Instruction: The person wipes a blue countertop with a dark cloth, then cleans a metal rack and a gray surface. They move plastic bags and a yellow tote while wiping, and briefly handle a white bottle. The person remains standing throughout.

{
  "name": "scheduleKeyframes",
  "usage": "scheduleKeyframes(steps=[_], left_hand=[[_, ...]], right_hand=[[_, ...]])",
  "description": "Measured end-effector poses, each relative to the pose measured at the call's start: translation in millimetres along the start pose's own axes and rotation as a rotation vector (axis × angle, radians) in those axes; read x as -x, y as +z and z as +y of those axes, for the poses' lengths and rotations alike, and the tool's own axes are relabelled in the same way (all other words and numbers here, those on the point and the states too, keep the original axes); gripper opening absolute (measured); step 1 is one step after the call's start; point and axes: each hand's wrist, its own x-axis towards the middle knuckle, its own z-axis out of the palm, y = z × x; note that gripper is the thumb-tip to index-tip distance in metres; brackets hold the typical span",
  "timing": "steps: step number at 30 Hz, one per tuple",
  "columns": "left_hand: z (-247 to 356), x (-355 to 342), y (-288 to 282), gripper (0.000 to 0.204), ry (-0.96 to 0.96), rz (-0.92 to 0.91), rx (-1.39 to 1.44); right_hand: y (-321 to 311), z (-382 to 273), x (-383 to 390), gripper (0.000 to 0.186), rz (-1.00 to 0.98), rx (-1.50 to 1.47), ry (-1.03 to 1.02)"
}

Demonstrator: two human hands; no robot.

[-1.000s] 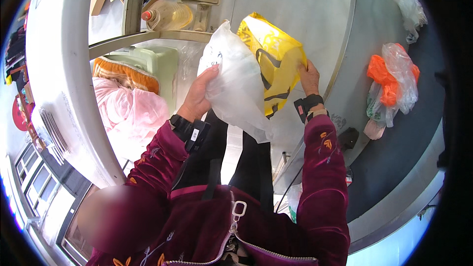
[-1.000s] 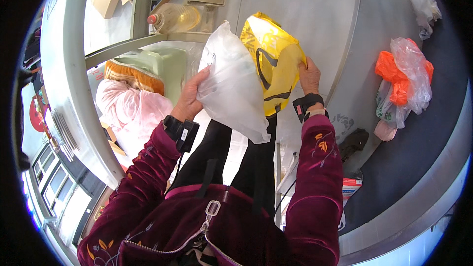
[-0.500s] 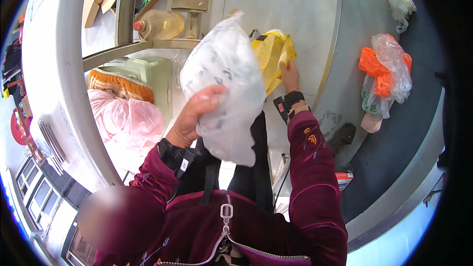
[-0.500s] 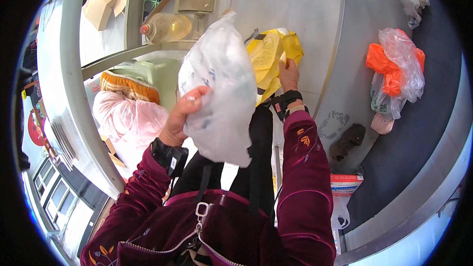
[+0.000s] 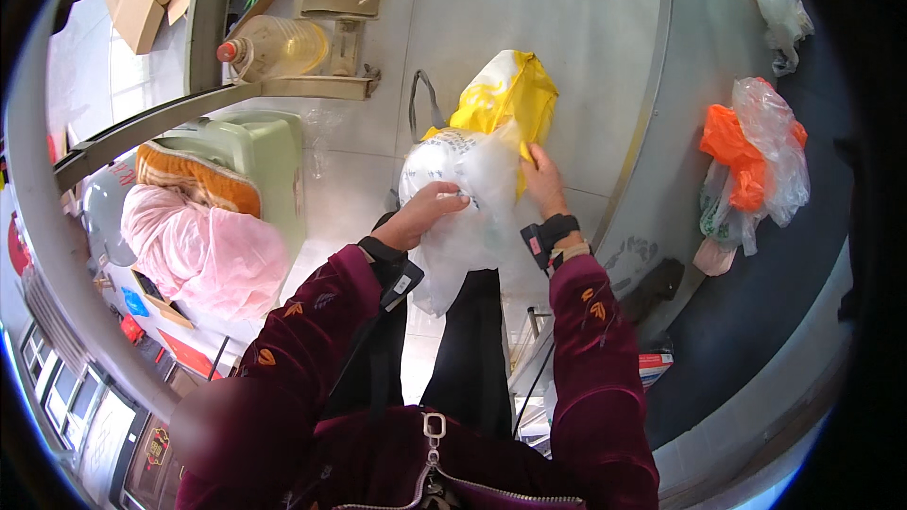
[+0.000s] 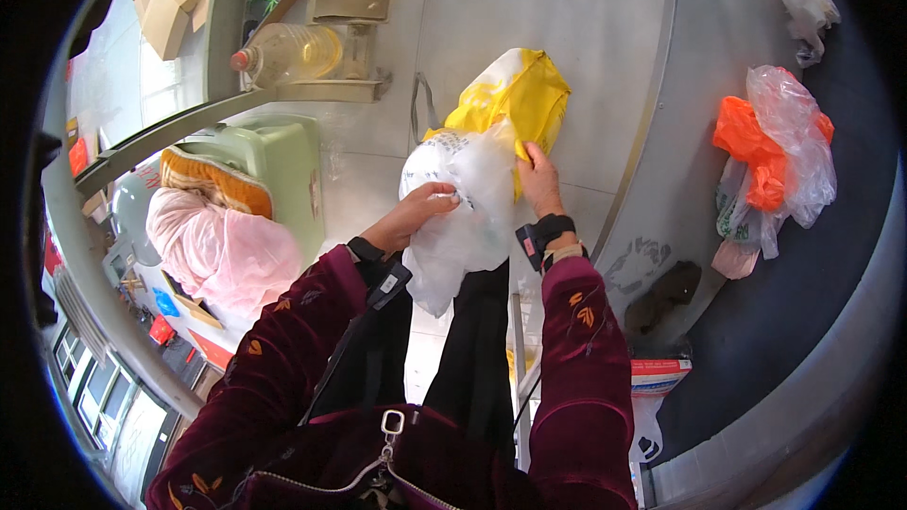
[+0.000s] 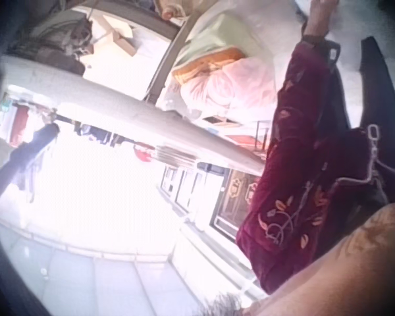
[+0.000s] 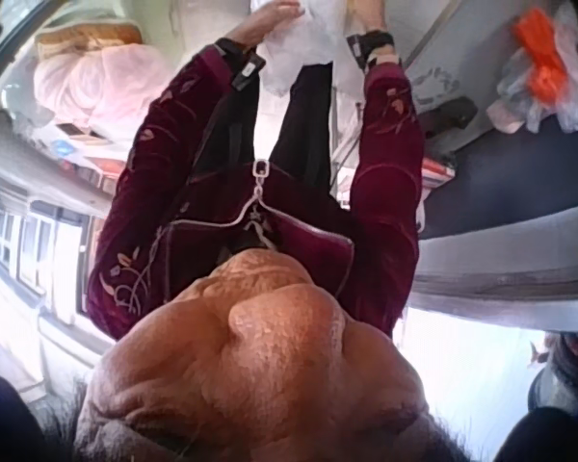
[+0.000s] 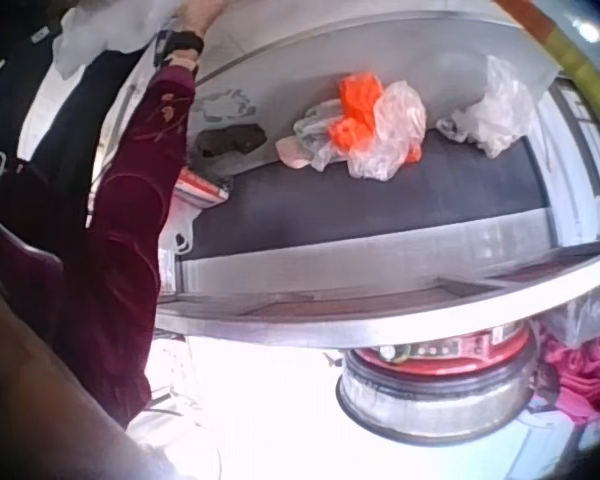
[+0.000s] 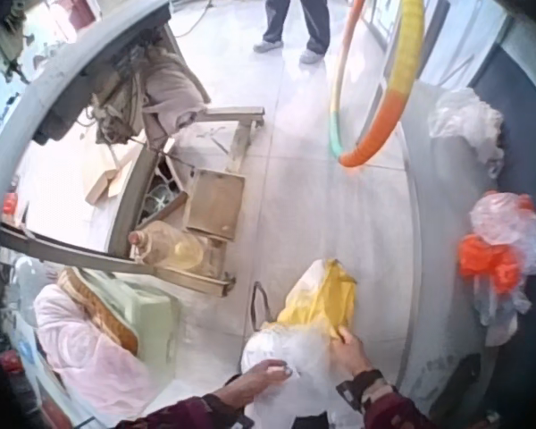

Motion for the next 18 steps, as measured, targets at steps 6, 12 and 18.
scheduleKeyframes(steps=[6,12,18], left_hand=[[-24.8,-59.3,-5.8,0.043,0.261,-0.149,-0.278],[-70.1,-99.2,-20.6,0.040,0.358,-0.092,0.049],[-82.8,-125.3,-76.6,0.047,0.409,-0.156,0.417]], right_hand=[[21.4,13.4,10.0,0.026,-0.031,0.181,-0.193],[31.5,-2.7,36.6,0.025,-0.273,0.252,-0.436],[9.3,-41.2,69.7,0.025,-0.613,-0.237,-0.188]])
